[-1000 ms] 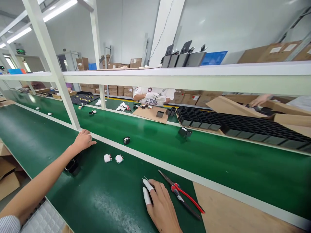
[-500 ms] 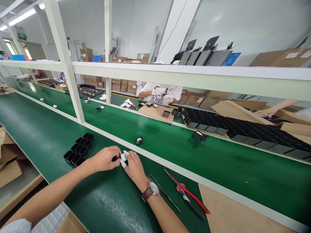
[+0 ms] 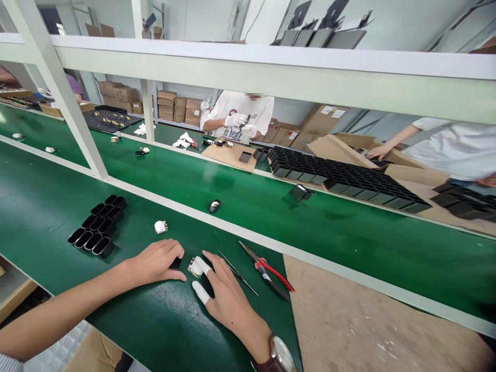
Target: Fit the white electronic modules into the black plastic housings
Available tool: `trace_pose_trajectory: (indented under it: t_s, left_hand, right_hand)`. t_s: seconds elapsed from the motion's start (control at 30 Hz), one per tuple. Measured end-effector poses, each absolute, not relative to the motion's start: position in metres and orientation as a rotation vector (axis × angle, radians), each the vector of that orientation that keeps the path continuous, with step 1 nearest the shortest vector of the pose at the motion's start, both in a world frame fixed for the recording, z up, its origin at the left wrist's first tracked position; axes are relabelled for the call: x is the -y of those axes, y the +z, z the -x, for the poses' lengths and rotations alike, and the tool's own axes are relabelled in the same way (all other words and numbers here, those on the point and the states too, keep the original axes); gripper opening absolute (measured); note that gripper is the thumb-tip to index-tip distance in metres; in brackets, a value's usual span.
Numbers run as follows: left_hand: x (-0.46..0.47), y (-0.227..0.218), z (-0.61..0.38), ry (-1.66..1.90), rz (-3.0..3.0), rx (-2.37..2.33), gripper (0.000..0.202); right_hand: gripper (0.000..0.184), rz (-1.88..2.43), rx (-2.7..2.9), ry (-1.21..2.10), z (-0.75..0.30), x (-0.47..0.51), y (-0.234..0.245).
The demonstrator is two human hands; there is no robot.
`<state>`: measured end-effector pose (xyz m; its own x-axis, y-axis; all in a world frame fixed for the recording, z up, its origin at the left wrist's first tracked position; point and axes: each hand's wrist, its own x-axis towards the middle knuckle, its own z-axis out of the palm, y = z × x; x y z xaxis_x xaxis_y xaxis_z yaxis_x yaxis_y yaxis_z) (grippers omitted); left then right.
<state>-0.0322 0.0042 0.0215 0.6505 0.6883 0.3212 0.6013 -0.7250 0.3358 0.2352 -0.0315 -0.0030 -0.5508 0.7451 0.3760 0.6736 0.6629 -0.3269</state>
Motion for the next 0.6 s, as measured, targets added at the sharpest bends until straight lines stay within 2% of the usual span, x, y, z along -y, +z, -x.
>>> trace_pose_trajectory:
  t_s: [0.1, 0.23, 0.3, 0.4, 0.5, 0.6]
  left_hand:
    - [-0.01, 0.008, 0.025, 0.714, -2.623, -1.098, 0.067]
    - [-0.006, 0.002, 0.031, 0.719, -2.426, -1.143, 0.107]
    - [-0.001, 0.004, 0.036, 0.704, -2.31, -1.14, 0.115]
    - [0.003, 0.01, 0.039, 0.706, -2.209, -1.08, 0.105]
    - [0.004, 0.01, 0.036, 0.757, -2.187, -0.994, 0.087]
    - [0.003, 0.003, 0.032, 0.792, -2.193, -1.041, 0.079]
  right_hand:
    - [0.036, 1.098, 2.338, 0.117, -0.231, 0.037, -0.012]
    - [0.04, 1.117, 2.219, 0.118, -0.232, 0.041, -0.014]
    - [0.038, 1.122, 2.2, 0.113, -0.233, 0.042, -0.012]
    - [0.031, 1.096, 2.193, 0.109, -0.232, 0.041, -0.011]
    - [0.035, 1.121, 2.127, 0.139, -0.23, 0.041, -0.013]
    - [0.037, 1.147, 2.075, 0.149, -0.228, 0.041, -0.014]
